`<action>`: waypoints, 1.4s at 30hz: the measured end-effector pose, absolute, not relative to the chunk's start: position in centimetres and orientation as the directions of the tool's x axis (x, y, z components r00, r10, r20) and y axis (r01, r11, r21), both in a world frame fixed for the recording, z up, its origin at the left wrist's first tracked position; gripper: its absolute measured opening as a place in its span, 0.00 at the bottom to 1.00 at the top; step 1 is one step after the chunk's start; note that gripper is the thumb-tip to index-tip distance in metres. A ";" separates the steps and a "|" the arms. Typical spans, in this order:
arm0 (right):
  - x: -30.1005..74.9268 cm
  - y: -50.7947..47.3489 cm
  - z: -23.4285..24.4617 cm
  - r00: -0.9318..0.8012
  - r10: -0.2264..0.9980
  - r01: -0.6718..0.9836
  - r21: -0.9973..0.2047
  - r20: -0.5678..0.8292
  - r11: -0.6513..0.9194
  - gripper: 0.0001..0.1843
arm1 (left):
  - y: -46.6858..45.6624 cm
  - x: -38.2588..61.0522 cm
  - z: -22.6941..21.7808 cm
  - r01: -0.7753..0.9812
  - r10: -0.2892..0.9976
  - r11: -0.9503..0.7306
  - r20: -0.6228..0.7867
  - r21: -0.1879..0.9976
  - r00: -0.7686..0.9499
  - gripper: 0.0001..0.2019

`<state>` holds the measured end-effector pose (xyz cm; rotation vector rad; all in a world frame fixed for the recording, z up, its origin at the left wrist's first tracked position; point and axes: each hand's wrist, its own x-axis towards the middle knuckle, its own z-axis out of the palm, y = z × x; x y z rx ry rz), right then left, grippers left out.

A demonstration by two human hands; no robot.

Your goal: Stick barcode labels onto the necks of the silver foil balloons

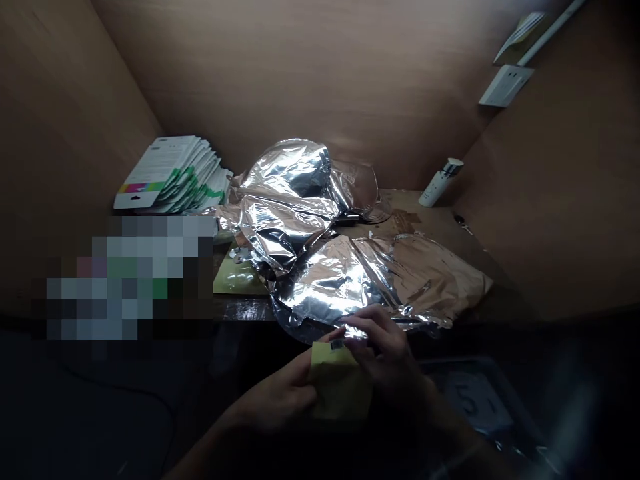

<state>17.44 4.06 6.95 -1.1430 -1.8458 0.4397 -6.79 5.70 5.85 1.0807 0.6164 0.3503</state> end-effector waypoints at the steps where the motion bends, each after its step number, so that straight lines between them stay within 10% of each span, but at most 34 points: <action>1: 17.4 4.1 6.9 -0.188 0.848 0.545 -0.666 0.495 0.510 0.16 | 5.6 -6.8 5.6 0.031 0.549 0.435 -0.292 0.900 0.783 0.34; 8: 18.0 3.7 6.9 -0.297 0.892 0.472 -0.760 0.341 0.447 0.04 | 5.0 -6.5 5.7 0.036 0.480 0.437 -0.267 0.899 0.836 0.35; 13: 21.9 5.6 8.3 -0.119 0.993 0.339 -0.940 0.008 0.048 0.10 | 5.0 -6.6 7.0 0.095 0.552 -0.005 -0.076 0.995 0.831 0.34; 19: 22.8 8.9 8.8 -0.338 0.922 0.370 -0.927 -0.189 -0.054 0.13 | 5.9 -6.3 5.3 0.247 0.485 -0.264 -0.093 0.932 0.869 0.45; 27: 20.7 10.7 6.2 -0.418 0.879 0.705 -0.692 -0.231 0.153 0.10 | 6.2 -5.7 3.8 0.206 0.484 -0.192 -0.090 0.960 0.870 0.39; 33: 21.0 8.2 6.8 -0.169 0.986 0.925 -0.347 -0.005 0.157 0.12 | 6.3 -6.4 4.7 0.283 0.485 -0.184 -0.163 0.941 0.859 0.41; 38: 22.2 2.0 9.2 -0.428 0.903 0.612 -0.744 -0.026 0.268 0.28 | 6.7 -6.8 7.5 0.166 0.412 -0.122 -0.102 0.979 0.906 0.34; 42: 25.4 -2.4 5.9 -0.377 0.896 0.310 -0.944 -0.234 -0.116 0.11 | 8.6 -4.7 9.0 0.172 0.441 -0.091 -0.115 0.981 0.890 0.32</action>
